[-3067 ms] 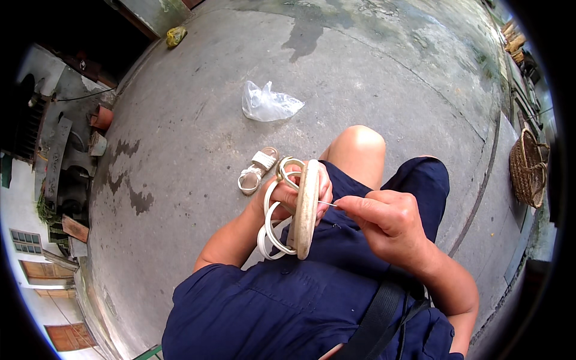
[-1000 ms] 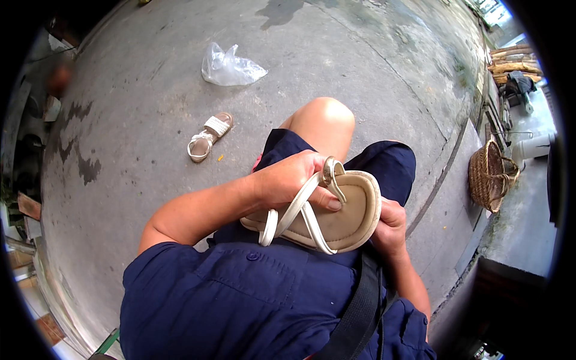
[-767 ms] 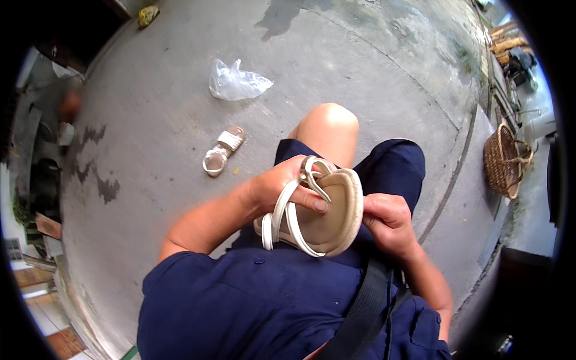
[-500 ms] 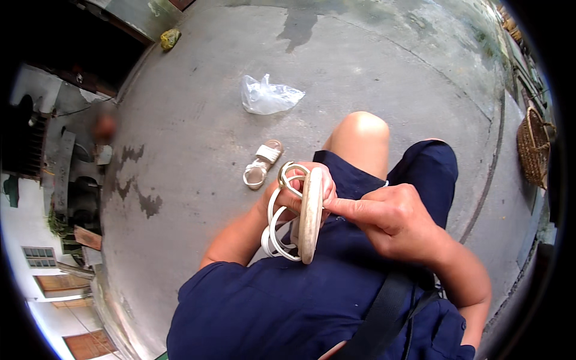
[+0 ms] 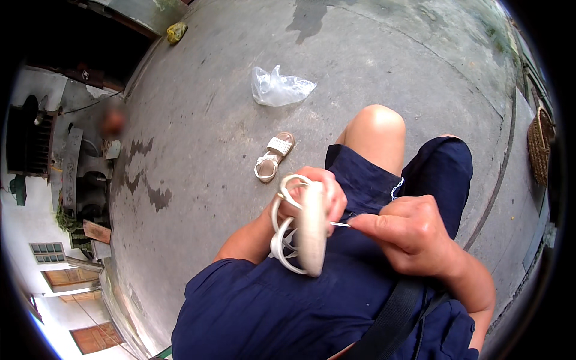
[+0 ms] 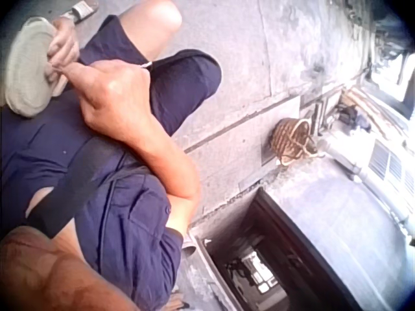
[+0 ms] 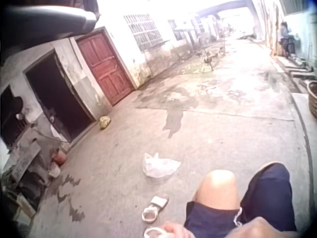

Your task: The person picks up a beige sandal and sits on the ground in a courtyard. They use a needle and thread to sew the strap to the sole, repeatedly pulling the thread through the material. The sandal remains in hand throughout the clip.

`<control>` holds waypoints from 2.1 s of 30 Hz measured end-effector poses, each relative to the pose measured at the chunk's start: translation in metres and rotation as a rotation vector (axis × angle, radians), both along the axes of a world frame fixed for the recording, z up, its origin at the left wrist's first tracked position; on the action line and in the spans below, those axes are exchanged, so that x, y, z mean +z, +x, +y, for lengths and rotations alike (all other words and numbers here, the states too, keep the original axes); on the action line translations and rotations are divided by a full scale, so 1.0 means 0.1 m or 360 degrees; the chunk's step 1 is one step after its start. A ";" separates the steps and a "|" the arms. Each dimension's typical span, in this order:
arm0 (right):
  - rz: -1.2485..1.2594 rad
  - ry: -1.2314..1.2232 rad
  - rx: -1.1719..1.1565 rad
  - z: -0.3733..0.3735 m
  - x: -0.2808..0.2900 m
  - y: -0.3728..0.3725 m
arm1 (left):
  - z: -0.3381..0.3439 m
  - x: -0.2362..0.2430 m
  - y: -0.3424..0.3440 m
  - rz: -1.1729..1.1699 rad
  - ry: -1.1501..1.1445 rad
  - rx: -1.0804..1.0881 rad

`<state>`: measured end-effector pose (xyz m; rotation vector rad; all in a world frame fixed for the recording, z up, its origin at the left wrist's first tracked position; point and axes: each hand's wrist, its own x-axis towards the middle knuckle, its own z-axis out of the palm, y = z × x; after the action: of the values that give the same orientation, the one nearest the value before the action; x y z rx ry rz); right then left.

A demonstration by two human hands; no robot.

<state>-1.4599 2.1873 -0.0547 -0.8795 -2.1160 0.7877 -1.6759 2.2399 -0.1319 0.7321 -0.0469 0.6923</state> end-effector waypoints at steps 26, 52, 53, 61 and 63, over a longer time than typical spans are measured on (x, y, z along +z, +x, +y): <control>0.0475 -0.0141 0.0086 -0.01 -0.14 -0.28 | -0.01 -0.01 -0.09 -0.0155 -0.0021 0.0078; 0.0210 -0.0284 -0.0145 -0.01 -0.17 0.04 | -0.03 0.21 -0.03 0.0853 -0.0045 0.0344; 0.0125 -0.0326 -0.0129 0.00 -0.15 0.12 | -0.01 0.27 -0.01 0.0881 -0.0106 0.0195; 0.0202 -0.0407 -0.0113 -0.13 -0.45 0.41 | -0.03 0.23 0.24 0.0847 0.0019 0.0033; 0.0293 -0.0454 -0.0141 -0.17 -0.47 0.36 | -0.03 0.21 0.24 0.0794 0.0059 0.0005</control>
<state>-1.4240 2.1700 -0.1021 -0.9996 -1.8193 1.0981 -1.6524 2.2373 -0.1114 0.9232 0.3979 0.4969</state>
